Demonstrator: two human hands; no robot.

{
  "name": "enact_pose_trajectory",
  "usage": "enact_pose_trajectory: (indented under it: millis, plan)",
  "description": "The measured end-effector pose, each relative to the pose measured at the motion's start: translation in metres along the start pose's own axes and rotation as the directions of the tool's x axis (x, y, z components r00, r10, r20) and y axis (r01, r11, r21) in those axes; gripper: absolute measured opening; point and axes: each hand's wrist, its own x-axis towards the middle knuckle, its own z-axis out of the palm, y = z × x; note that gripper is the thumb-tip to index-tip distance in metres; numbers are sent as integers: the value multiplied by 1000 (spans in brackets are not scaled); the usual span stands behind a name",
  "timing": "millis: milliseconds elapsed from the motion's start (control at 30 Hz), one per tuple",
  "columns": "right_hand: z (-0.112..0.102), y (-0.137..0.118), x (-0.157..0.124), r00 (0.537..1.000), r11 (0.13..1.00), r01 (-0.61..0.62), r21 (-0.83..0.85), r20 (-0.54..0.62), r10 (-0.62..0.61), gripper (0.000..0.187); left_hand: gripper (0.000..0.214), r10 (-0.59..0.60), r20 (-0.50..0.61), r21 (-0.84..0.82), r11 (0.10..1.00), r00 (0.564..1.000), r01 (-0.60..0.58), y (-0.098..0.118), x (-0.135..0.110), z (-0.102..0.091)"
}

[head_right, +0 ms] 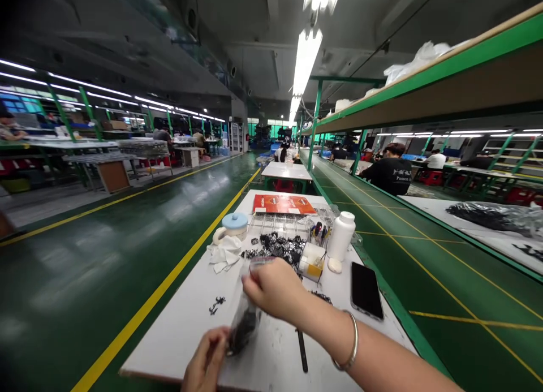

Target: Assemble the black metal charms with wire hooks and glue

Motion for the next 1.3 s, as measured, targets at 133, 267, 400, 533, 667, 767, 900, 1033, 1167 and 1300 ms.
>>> enact_pose_trajectory:
  millis: [133, 267, 400, 533, 667, 767, 900, 1033, 1167, 1300]
  plan:
    - [-5, -16, 16, 993, 981, -119, 152, 29, 116, 39, 63, -104, 24, -278, 955, 994, 107, 10, -2, -10]
    - [-6, -31, 32, 983, 929, -176, 325, 108, 148, 37, 96, -148, -17, -421, 898, 989, 127, 11, 4, -5]
    - [2, -32, 46, 961, 842, -273, 466, 175, 215, 31, 67, -130, -27, -445, 889, 991, 105, 11, 18, -9]
    - [25, -21, 52, 905, 702, -425, 572, 290, 312, 29, 56, -96, -42, -364, 929, 994, 74, 7, 30, -35]
    - [53, -12, 52, 831, 542, -556, 630, 412, 374, 29, 38, -86, -47, -140, 987, 995, 79, 3, 43, -71]
    - [71, -8, 51, 797, 447, -603, 661, 465, 387, 30, 31, -56, -29, 67, 996, 998, 57, 3, 57, -93]
    - [83, -3, 53, 768, 348, -636, 689, 516, 380, 31, 27, 13, 3, 301, 953, 1000, -14, 5, 77, -109]
    - [86, 2, 57, 753, 279, -650, 707, 551, 359, 32, 27, 50, 32, 452, 890, 998, -59, 9, 91, -115]
    - [85, 3, 59, 758, 243, -641, 728, 553, 346, 30, 27, 74, 63, 542, 835, 995, -96, 14, 99, -119]
    - [88, 0, 63, 750, 221, -645, 732, 551, 364, 31, 27, 92, 87, 612, 781, 992, -126, 18, 102, -123]
